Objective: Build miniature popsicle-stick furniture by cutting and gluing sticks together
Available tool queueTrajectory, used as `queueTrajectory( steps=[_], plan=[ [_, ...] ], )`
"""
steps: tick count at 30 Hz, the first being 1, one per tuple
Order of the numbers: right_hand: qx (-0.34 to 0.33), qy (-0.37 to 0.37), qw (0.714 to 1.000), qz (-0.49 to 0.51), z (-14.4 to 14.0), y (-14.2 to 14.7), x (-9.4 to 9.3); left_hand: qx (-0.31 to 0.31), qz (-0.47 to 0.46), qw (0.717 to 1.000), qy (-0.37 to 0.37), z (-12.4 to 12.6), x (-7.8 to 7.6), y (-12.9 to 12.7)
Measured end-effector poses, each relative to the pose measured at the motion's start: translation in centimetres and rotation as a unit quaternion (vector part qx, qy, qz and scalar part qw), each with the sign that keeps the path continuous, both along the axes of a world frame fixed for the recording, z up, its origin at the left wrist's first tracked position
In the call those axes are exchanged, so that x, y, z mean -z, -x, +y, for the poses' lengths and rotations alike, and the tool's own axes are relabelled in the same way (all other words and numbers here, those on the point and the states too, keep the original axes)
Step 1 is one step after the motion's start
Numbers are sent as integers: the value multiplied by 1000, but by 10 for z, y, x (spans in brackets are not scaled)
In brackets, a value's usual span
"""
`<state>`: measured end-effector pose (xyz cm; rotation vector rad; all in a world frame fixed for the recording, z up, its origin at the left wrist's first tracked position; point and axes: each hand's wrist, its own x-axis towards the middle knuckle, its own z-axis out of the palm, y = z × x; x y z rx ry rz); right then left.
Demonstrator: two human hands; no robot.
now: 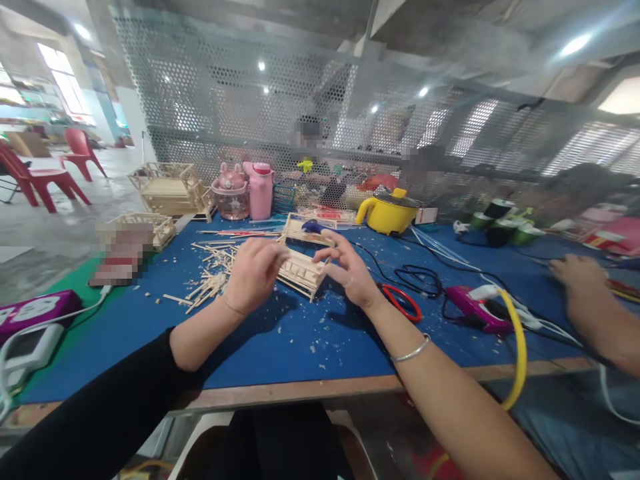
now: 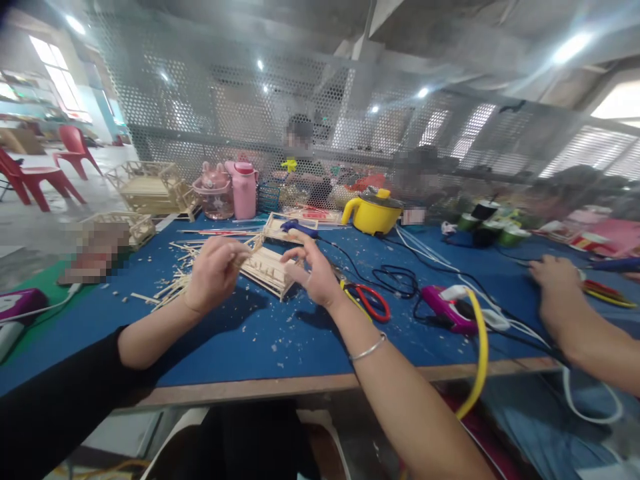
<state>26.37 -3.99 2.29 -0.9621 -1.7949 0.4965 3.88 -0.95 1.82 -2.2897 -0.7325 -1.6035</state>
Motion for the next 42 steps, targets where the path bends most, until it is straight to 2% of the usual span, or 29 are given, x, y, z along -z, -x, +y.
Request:
queueTrajectory(
  steps=[1,3,4,5,7,9,13,16,22,31,42],
  plan=[
    [39,-33,999,10,4,-3,-4,-17,-57,997,45,5,-1,6],
    [161,-75,983,-47,19,-10,-18,-57,-145,977,148,15,-2,18],
    [228,-74,964,-119,30,-13,-27,-68,-168,962,205,19,-2,22],
    [273,-44,932,-233,43,-15,-35,-64,-175,948,259,23,-1,26],
    [284,-7,909,-306,71,-16,-48,-23,-156,928,337,27,2,27],
    [293,34,889,-351,97,-14,-54,32,-122,922,366,26,5,24],
    [273,129,855,-422,131,-11,-46,104,-9,925,365,21,9,19],
    [238,164,840,-458,141,-15,-41,104,42,933,343,19,7,22],
    [193,157,849,-465,143,-30,-45,91,97,947,294,21,3,30],
    [258,77,883,-385,130,-38,-28,45,105,948,299,19,2,31],
    [217,51,894,-390,118,-41,-47,-2,90,949,301,17,-5,38]
  ],
)
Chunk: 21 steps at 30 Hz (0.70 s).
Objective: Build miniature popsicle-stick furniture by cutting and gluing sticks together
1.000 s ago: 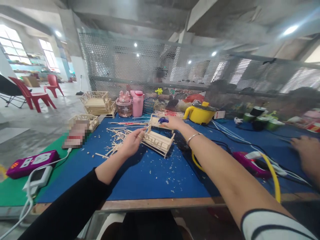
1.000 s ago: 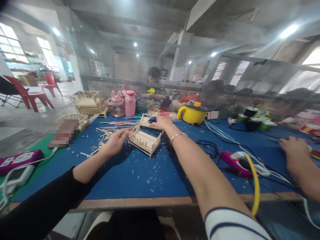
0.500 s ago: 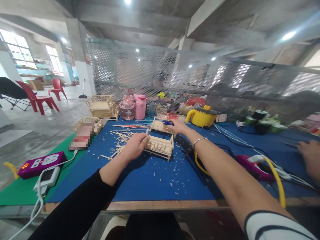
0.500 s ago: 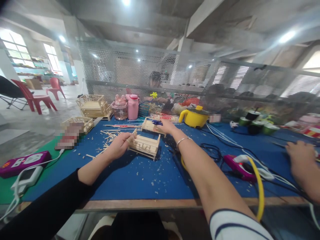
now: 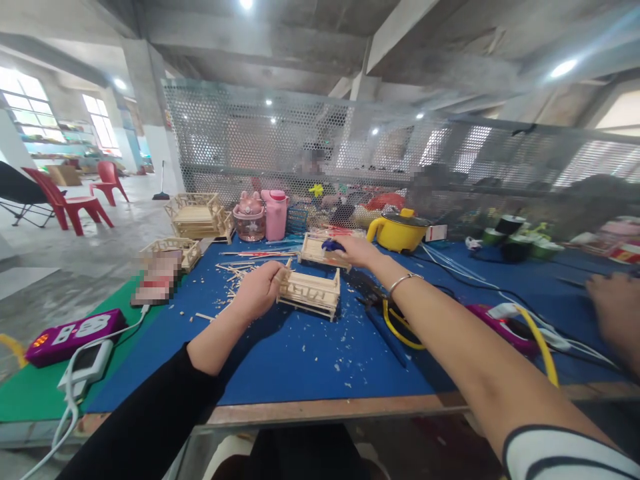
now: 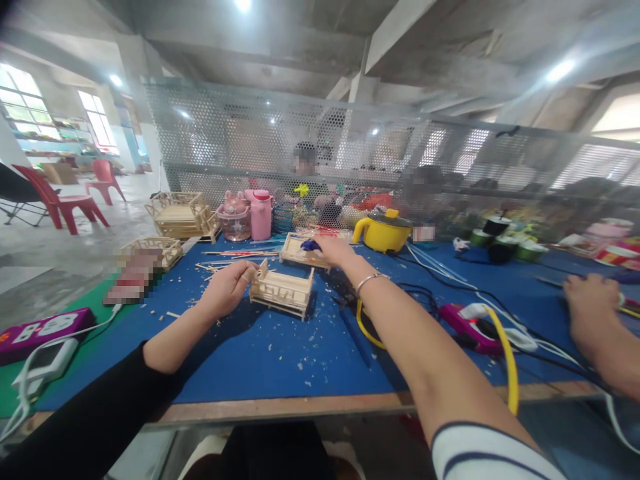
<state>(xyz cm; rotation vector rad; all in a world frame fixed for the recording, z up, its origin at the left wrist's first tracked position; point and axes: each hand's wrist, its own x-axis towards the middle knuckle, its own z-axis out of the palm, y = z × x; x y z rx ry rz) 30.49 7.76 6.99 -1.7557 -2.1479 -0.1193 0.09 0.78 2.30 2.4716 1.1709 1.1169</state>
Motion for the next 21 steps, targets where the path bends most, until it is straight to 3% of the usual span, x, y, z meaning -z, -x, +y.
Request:
queueTrajectory(
  steps=[7,16,21],
  plan=[
    [37,11,998,42,3,-4,-3,-38,8,999,4,-2,-1,0],
    [14,10,999,37,-11,4,-1,-31,3,999,9,0,0,0],
    [55,-12,991,120,-5,5,-1,-35,5,999,6,-1,0,0]
  ],
)
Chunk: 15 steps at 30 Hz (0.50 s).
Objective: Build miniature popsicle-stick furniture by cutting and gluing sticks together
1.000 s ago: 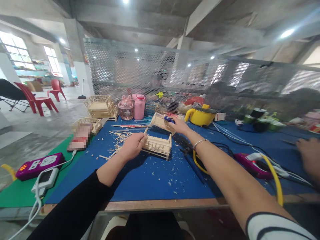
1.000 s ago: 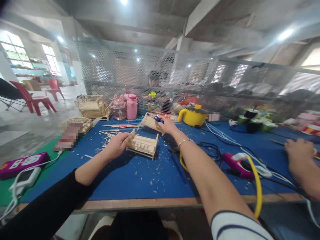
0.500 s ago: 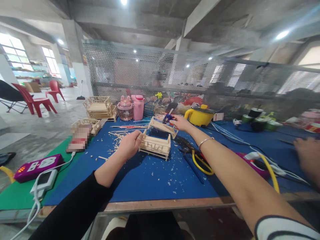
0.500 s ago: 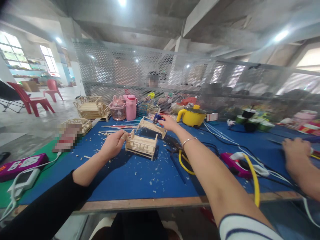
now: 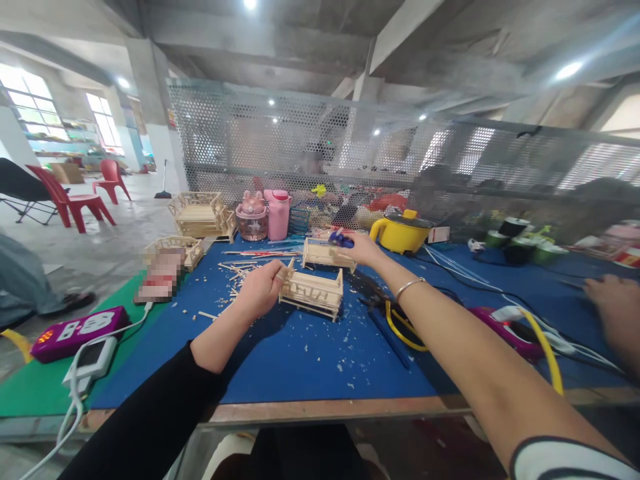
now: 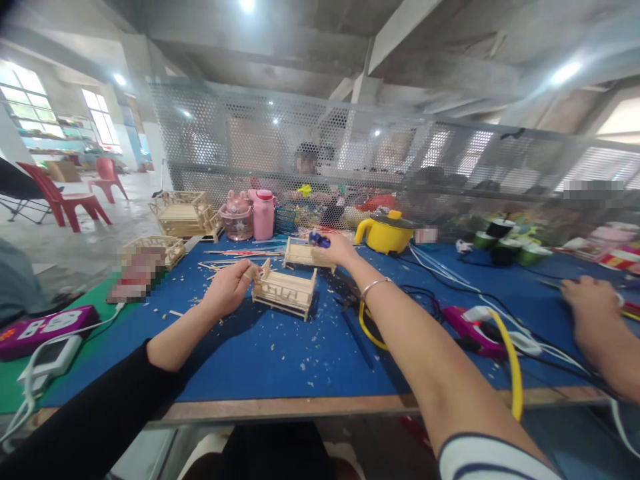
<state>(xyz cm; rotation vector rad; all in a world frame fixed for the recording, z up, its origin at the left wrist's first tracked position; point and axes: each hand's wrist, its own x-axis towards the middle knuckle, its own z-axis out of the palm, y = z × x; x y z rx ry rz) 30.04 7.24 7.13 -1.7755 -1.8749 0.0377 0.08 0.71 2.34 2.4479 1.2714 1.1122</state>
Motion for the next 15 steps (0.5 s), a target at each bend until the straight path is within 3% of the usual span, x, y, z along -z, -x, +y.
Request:
queueTrajectory(
  steps=[4,8,11,15],
  plan=[
    [31,10,992,120,-1,1,-3,-3,8,1000,-3,-1,0,0],
    [16,-1,976,215,-21,3,-10,-9,24,1000,-11,-2,-1,0],
    [-4,-17,967,254,-50,5,-16,-10,41,999,-18,-2,-2,0],
    [-14,-23,966,257,-109,12,-19,-20,54,998,-35,-2,-2,-1]
  ],
)
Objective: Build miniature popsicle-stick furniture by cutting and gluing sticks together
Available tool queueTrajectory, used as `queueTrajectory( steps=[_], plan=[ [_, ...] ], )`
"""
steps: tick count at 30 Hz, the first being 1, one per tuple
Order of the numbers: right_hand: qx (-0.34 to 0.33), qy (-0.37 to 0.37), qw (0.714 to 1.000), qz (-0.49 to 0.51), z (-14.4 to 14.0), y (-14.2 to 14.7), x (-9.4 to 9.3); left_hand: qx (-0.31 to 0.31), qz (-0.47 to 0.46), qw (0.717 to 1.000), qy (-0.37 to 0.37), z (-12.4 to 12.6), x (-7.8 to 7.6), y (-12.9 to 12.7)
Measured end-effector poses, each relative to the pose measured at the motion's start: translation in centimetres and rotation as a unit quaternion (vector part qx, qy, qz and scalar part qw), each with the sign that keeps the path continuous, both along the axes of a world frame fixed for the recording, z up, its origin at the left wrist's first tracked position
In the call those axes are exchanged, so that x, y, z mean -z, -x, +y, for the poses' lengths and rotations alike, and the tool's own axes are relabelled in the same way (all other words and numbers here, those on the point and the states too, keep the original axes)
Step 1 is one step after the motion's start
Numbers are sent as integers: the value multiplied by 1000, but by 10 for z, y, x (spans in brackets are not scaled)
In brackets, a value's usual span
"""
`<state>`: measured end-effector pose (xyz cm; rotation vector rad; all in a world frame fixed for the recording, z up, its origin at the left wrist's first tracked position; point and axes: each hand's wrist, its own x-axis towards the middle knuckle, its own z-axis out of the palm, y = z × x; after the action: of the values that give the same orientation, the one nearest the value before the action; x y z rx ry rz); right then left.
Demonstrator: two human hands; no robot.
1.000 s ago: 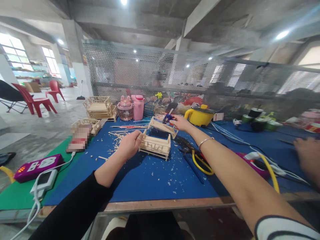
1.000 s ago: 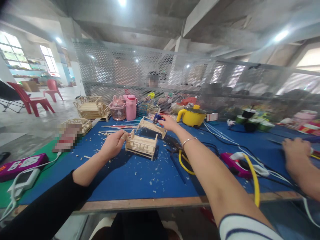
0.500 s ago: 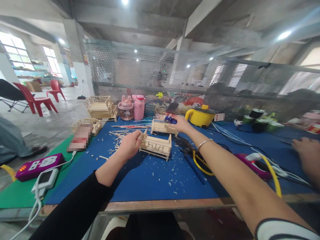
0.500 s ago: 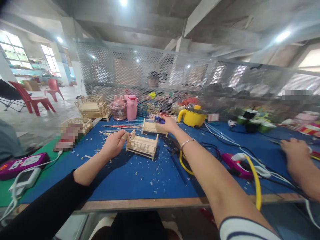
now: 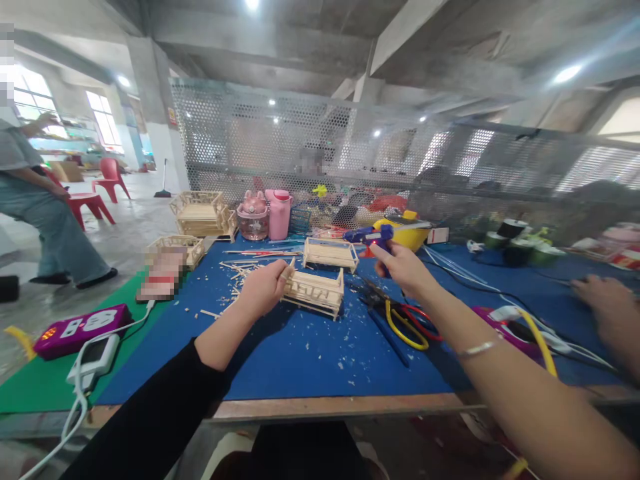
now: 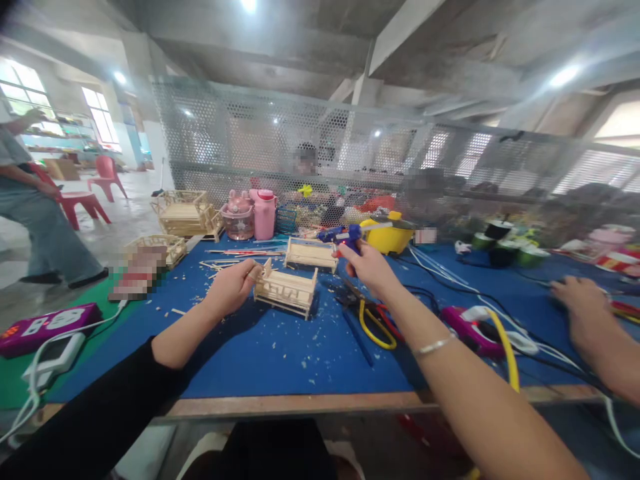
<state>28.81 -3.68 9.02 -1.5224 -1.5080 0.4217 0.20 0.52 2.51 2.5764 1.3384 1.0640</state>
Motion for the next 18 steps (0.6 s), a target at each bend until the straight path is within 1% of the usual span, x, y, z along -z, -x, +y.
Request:
queueTrajectory(
  steps=[2,4,6,8,10,12,15,18],
  plan=[
    [-10,-1,1000,0,-34,4,3,-2,-1,1000,-16,-1,1,-1],
    [-11,-4,1000,3,-66,6,10,-9,-9,999,-40,-1,1,-2],
    [3,4,1000,-29,-92,5,22,-10,-22,997,-76,-1,1,-4],
    [33,0,996,-86,-111,-1,35,7,-25,994,-110,1,3,-7],
    [73,-5,986,-148,-124,-7,46,39,-14,991,-128,7,5,-12],
    [103,-3,977,-188,-131,-12,53,63,-1,989,-132,13,8,-18],
    [110,1,973,-202,-137,-15,56,77,11,989,-127,21,12,-26],
    [102,0,973,-208,-139,-15,57,84,19,990,-112,22,13,-29]
  ],
)
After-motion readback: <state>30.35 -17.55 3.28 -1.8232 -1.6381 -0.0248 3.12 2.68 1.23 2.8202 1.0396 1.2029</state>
